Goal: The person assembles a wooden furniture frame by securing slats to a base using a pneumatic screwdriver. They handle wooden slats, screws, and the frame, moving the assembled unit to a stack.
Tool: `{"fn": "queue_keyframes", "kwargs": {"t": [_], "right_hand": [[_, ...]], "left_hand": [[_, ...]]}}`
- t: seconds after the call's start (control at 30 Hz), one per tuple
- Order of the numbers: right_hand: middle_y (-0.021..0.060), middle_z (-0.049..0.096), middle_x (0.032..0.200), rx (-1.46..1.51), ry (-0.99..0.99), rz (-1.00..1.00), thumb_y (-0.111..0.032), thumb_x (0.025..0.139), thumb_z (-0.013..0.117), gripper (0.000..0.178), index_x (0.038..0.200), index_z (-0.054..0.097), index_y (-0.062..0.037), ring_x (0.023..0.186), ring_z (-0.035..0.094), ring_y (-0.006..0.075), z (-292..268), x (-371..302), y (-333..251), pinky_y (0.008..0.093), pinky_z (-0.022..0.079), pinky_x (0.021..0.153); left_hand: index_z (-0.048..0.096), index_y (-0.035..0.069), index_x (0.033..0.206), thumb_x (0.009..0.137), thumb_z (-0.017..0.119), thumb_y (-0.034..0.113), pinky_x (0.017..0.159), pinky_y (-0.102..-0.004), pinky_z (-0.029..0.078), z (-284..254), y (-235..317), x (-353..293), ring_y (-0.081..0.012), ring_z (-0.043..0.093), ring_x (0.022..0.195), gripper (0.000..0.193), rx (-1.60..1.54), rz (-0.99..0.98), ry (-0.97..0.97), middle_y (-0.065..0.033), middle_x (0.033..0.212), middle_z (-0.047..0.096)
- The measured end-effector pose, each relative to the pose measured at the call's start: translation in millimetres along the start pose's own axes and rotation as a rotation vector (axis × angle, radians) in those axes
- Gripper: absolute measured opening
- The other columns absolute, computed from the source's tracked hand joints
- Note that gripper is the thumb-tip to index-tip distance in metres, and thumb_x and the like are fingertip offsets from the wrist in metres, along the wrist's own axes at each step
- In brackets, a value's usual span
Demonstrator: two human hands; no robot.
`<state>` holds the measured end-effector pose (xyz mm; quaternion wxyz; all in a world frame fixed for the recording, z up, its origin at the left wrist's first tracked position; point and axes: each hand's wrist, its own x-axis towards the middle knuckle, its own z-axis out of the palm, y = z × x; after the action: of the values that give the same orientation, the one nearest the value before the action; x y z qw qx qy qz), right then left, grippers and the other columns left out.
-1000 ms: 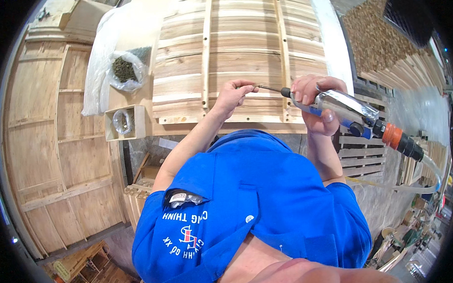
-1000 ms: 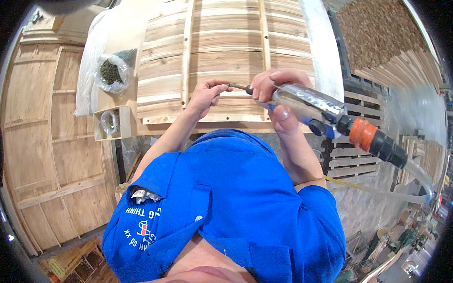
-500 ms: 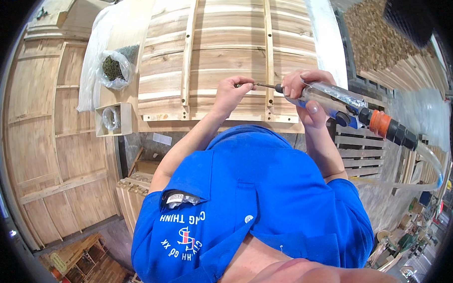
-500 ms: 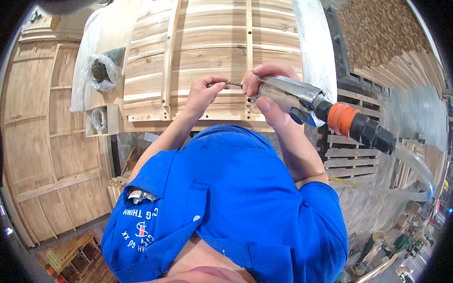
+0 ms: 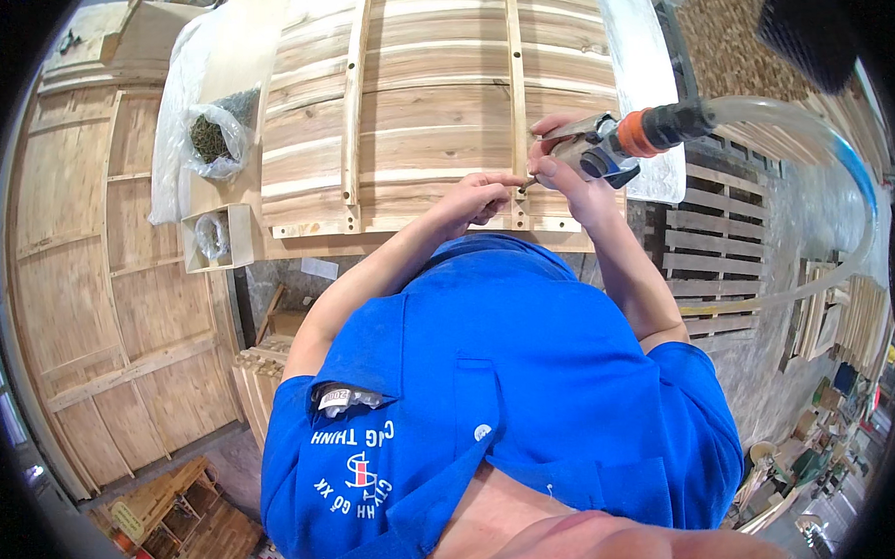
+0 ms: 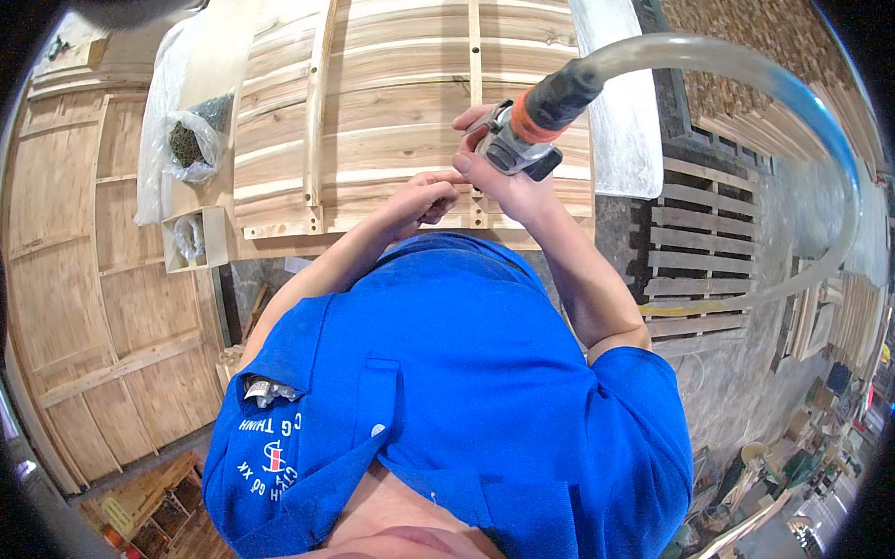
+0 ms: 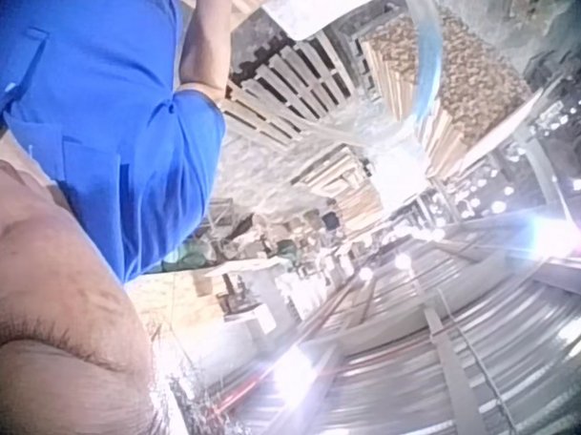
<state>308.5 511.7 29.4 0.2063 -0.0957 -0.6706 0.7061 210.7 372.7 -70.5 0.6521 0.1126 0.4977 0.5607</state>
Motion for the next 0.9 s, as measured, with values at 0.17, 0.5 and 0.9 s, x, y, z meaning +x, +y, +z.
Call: {"fn": "queue_keyframes", "kwargs": {"t": [0.17, 0.5, 0.9], "right_hand": [[-0.0007, 0.055, 0.077, -0.049, 0.027, 0.001, -0.013, 0.071, 0.07, 0.031, 0.096, 0.056, -0.0035, 0.07, 0.051, 0.0058, -2, 2, 8, 0.0218, 0.042, 0.063], [0.002, 0.061, 0.081, -0.068, 0.005, 0.11, -0.013, 0.072, 0.071, 0.028, 0.094, 0.058, -0.0024, 0.073, 0.056, 0.0077, -11, 3, 47, 0.0246, 0.046, 0.067], [0.0039, 0.06, 0.074, -0.029, 0.026, -0.031, -0.015, 0.068, 0.07, 0.032, 0.095, 0.059, -0.0028, 0.067, 0.054, 0.0086, -44, 18, 41, 0.0254, 0.046, 0.064]], "left_hand": [[0.051, 0.01, 0.124, 0.079, 0.047, 0.008, 0.038, -0.0169, 0.021, -1, -3, 10, -0.0011, 0.028, 0.045, 0.045, -0.004, -0.023, -0.043, 0.0079, 0.061, 0.038], [0.045, 0.01, 0.127, 0.081, 0.053, 0.015, 0.056, -0.0258, 0.04, -17, -22, 53, -0.012, 0.05, 0.062, 0.047, 0.504, 0.274, 0.148, -0.0045, 0.078, 0.057], [0.064, 0.008, 0.087, 0.094, 0.032, 0.047, 0.074, -0.031, 0.049, 36, 44, 122, -0.0151, 0.061, 0.078, 0.051, 0.121, 0.144, 0.365, -0.0052, 0.081, 0.064]]}}
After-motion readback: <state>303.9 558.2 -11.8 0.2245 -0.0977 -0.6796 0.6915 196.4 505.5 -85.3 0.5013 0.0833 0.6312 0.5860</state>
